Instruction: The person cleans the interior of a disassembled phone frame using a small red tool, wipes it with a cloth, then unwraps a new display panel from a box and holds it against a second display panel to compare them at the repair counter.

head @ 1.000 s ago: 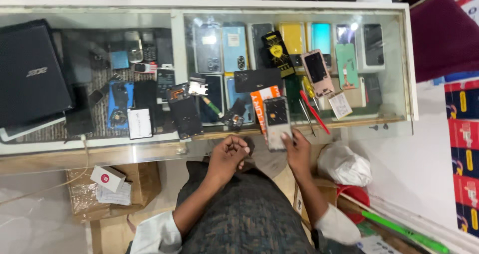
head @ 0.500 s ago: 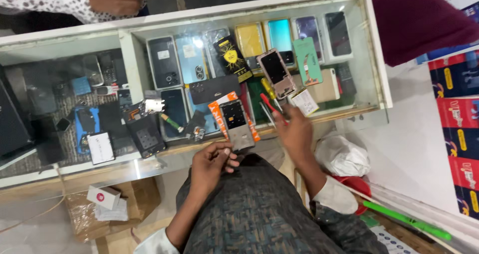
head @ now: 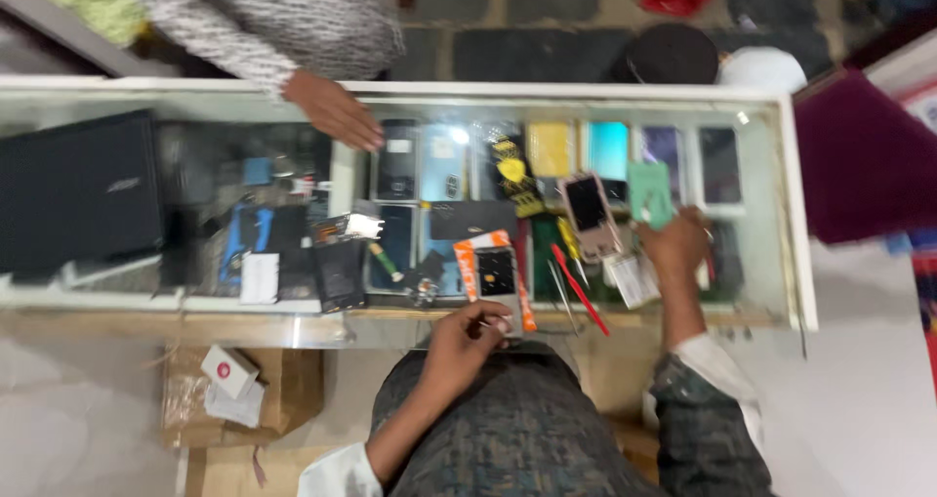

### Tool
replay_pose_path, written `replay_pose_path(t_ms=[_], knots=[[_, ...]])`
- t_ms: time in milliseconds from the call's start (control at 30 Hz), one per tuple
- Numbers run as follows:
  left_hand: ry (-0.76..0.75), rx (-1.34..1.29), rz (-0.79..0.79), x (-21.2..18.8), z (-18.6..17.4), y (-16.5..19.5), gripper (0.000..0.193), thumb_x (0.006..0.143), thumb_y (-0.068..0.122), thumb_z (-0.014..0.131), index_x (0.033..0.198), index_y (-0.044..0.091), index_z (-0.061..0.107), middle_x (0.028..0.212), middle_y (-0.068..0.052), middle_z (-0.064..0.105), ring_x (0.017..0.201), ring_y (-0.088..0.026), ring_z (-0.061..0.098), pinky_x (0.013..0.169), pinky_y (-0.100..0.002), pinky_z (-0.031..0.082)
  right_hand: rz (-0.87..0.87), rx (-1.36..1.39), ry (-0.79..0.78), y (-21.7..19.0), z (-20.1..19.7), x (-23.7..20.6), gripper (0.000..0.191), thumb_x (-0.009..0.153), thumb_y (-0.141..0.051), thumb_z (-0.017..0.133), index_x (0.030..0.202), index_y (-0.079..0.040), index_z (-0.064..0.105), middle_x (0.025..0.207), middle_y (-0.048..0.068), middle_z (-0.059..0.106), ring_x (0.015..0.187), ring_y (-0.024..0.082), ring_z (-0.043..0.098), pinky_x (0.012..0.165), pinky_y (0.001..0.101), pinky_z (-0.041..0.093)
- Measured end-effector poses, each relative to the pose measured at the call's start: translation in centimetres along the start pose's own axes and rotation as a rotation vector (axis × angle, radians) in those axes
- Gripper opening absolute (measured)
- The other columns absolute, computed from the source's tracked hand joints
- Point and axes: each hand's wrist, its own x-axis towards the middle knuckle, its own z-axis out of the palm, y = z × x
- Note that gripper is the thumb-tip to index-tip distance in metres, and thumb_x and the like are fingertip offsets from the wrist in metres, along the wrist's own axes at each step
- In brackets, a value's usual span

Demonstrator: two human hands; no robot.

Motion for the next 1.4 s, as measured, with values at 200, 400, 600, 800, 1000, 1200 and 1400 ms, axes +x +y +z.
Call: replay_pose_path(t_ms=[200, 400, 600, 800, 1000, 1200, 1400], knots=[[0.012, -0.072, 0.067, -0.1, -0.6, -0.8, 0.023, 0.094, 0.005, 0.067, 0.115, -0.003, 0.07, 0.087, -0.004, 0.071, 0.077, -0.01, 0.068, 0.071, -0.024, 0.056, 0.128, 0.168, -0.285, -0.3, -1.0, 1.4, 0.074, 0.058, -0.044, 0.096, 0.109, 0.004, 0.072, 0.103, 0.026, 0.077, 0.088, 0.034, 0.076, 0.079, 0.0446, 0.059], [-0.054, -0.207, 0.019, 0.9, -4.2, -1.4, 0.022, 0.096, 0.006, 0.065, 0.115, -0.003, 0.069, 0.091, -0.006, 0.074, 0.079, -0.009, 0.071, 0.073, -0.025, 0.059, 0.181, 0.618, -0.419, -0.1, -2.0, 1.0, 0.049, 0.076, -0.027, 0.089, 0.115, -0.001, 0.075, 0.101, 0.013, 0.075, 0.081, 0.023, 0.067, 0.066, 0.0391, 0.053], [-0.142, -0.118, 0.022, 2.3, -5.9, 3.4, 0.026, 0.098, 0.012, 0.063, 0.121, 0.002, 0.07, 0.09, -0.005, 0.073, 0.072, -0.009, 0.064, 0.061, -0.025, 0.053, 0.175, 1.492, -0.19, -2.7, -3.8, -5.1, 0.043, 0.093, -0.018, 0.079, 0.131, -0.012, 0.058, 0.108, -0.003, 0.064, 0.089, 0.011, 0.062, 0.074, 0.03, 0.056], [-0.414, -0.208, 0.094, 1.8, -5.4, 9.6, 0.038, 0.101, 0.019, 0.063, 0.136, 0.003, 0.058, 0.1, -0.004, 0.071, 0.083, -0.008, 0.071, 0.066, -0.025, 0.056, 0.112, 1.776, -0.027, -10.7, -5.7, -15.1, 0.027, 0.1, -0.011, 0.074, 0.122, -0.001, 0.062, 0.104, 0.007, 0.067, 0.09, 0.016, 0.066, 0.08, 0.0331, 0.058], [-0.54, -0.379, 0.167, 0.4, -5.9, 13.1, 0.032, 0.104, 0.008, 0.067, 0.131, -0.005, 0.059, 0.108, -0.009, 0.073, 0.091, -0.009, 0.071, 0.081, -0.026, 0.06, 0.011, 1.574, 0.088, -16.2, -7.4, -21.3, 0.016, 0.102, -0.006, 0.074, 0.109, 0.005, 0.066, 0.097, 0.011, 0.07, 0.082, 0.015, 0.066, 0.077, 0.0288, 0.054], [-0.549, -0.178, 0.107, -1.0, -8.2, 13.7, 0.017, 0.103, 0.005, 0.065, 0.114, -0.008, 0.068, 0.095, -0.01, 0.075, 0.079, -0.008, 0.071, 0.07, -0.024, 0.062, 0.053, 1.631, -0.002, -16.7, -8.8, -21.9, 0.018, 0.099, -0.005, 0.074, 0.111, 0.006, 0.065, 0.096, 0.011, 0.07, 0.079, 0.015, 0.067, 0.074, 0.0288, 0.056], [-0.57, -0.212, 0.077, -2.0, -10.4, 14.7, 0.018, 0.102, 0.006, 0.064, 0.114, -0.007, 0.067, 0.096, -0.008, 0.075, 0.08, -0.006, 0.071, 0.071, -0.023, 0.063, 0.024, 1.665, -0.037, -17.4, -10.4, -22.2, 0.024, 0.1, 0.0, 0.072, 0.119, 0.008, 0.06, 0.105, 0.013, 0.069, 0.087, 0.017, 0.07, 0.082, 0.0302, 0.057]])
